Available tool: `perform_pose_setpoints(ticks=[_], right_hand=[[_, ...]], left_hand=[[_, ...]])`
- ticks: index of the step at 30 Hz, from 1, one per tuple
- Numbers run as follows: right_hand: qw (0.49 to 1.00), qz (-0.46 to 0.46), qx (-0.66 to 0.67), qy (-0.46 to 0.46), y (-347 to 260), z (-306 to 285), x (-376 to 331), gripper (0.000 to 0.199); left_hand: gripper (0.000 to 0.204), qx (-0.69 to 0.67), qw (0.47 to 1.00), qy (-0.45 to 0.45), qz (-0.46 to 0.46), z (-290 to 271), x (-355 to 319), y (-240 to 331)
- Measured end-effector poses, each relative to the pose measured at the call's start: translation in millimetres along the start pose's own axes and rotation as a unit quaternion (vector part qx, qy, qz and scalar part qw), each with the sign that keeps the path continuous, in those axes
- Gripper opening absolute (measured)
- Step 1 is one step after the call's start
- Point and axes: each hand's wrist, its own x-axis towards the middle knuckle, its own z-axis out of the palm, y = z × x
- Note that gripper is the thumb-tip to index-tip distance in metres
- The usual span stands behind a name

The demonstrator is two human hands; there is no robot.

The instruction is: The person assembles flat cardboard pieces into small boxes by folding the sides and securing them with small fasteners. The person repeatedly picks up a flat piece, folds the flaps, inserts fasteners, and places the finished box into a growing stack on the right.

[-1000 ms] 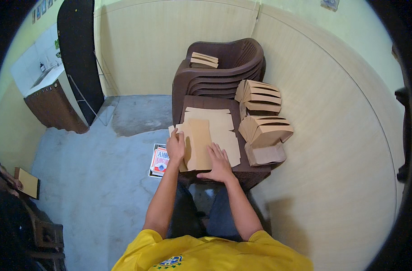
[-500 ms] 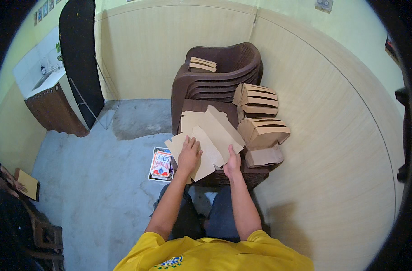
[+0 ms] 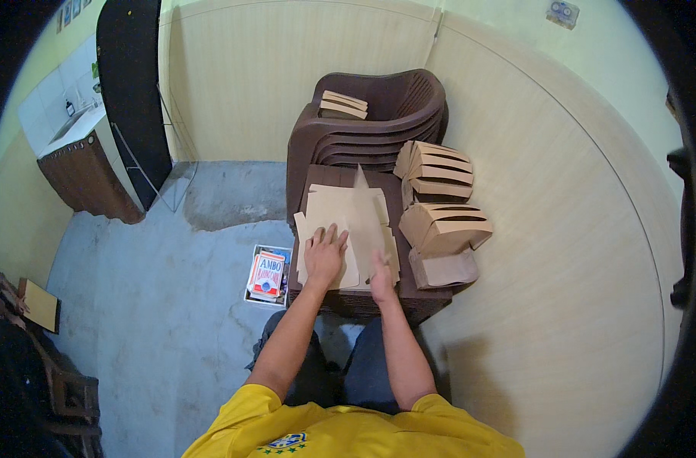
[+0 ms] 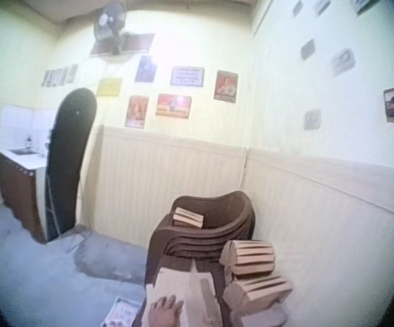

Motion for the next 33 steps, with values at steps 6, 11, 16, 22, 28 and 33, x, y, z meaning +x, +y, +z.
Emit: perform_pose_setpoints(ticks=[6, 11, 16, 22, 28, 33], right_hand=[[0.905, -0.111, -0.382, -0.15, -10.8, 47.0, -15.4, 0.094], [0.819, -0.145, -0.527, -0.173, -27.2, 56.2, -24.9, 0.109], [0.743, -0.165, -0.622, -0.184, -22.5, 67.5, -33.8, 0.121], [0.725, -0.145, -0.642, -0.204, -26.7, 60.9, -38.9, 0.122], [0.78, -0.107, -0.596, -0.157, -35.0, 39.6, -95.3, 0.122], [0.775, -0.075, -0.616, -0.121, -32.1, 44.8, -70.4, 0.121]], left_hand=[[0.038, -0.134, 0.979, -0.143, -0.059, 24.1, 7.3, -43.3], [0.034, -0.237, 0.967, 0.009, -0.095, -8.5, 2.1, -130.9], [0.033, -0.164, 0.944, 0.241, -0.157, -80.2, 13.3, -133.7], [0.049, -0.035, 0.994, -0.077, 0.075, -17.5, 31.7, -43.6], [0.052, 0.009, 0.99, -0.131, 0.041, -1.1, 23.9, -42.3], [0.052, 0.038, 0.989, -0.132, 0.057, -3.9, 25.5, -39.1]])
